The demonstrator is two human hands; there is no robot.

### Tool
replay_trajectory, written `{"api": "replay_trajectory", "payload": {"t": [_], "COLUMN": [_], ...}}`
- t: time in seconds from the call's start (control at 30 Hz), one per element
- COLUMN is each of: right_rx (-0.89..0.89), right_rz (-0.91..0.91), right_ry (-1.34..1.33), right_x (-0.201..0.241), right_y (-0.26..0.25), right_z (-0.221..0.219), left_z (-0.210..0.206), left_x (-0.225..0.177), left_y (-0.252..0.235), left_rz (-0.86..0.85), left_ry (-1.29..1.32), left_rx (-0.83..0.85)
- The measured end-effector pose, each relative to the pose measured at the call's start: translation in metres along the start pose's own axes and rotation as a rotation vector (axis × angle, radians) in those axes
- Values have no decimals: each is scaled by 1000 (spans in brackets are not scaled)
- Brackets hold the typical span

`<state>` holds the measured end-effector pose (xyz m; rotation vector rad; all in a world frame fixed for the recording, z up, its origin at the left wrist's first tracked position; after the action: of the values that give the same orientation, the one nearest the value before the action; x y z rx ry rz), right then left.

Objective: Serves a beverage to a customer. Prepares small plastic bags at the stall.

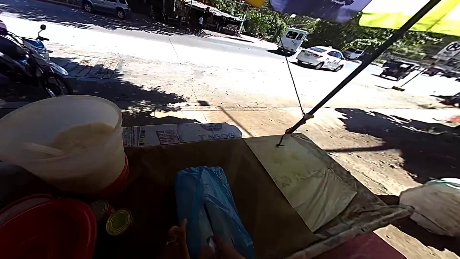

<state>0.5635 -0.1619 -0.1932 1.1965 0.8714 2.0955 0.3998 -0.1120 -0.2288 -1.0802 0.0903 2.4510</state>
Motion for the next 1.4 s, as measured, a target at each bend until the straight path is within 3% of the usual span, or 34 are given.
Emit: {"api": "replay_trajectory", "payload": {"t": [0.1,0.2,0.23,0.33,0.43,0.5,0.63,0.77,0.97,1.13,1.2,1.27,1.33,1.4], "right_rx": [-275,-461,-460,-153,-85,-104,-404,-333,-310,-266,-231,-76,138,259], "right_rz": [127,196,180,43,283,403,160,-180,-255,-191,-105,-98,-163,-203], "right_ry": [-399,-313,-189,17,-142,-230,18,240,228,21,-244,-611,-893,-995], "right_x": [-14,-8,-11,-19,-6,6,-9,-53,-59,-67,-69,-62,-55,-55], "right_y": [-37,-54,-59,-71,-88,-88,-75,-68,-78,-62,-58,-43,-15,7], "right_z": [27,45,40,10,-20,-18,22,35,12,19,28,37,44,53], "left_z": [-25,-15,-10,3,13,15,20,14,0,1,3,6,8,3], "left_x": [-5,-11,-12,-12,-18,-20,-22,-23,-32,-33,-30,-29,-31,-34], "left_y": [-16,-28,-31,-38,-41,-34,-25,-15,-16,-22,-23,-27,-25,-24], "left_rz": [-69,-140,-163,-173,-172,-208,-251,-312,-369,-373,-332,-323,-406,-628], "left_ry": [-144,-221,-258,-332,-381,-394,-354,-289,-232,-206,-202,-219,-268,-280], "left_rx": [-4,209,292,398,422,416,408,395,447,431,446,431,355,227]}}
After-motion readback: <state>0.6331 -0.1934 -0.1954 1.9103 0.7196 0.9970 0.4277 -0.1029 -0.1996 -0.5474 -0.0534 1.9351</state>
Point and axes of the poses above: each hand's wrist, its own y-axis away from the middle knuckle, its own z-axis out of the back of the hand, x = y × z, the point moved 2 cm from there along -y, towards the middle knuckle, and after that the axes turned 10 degrees about -z, right-handed, at the moved point
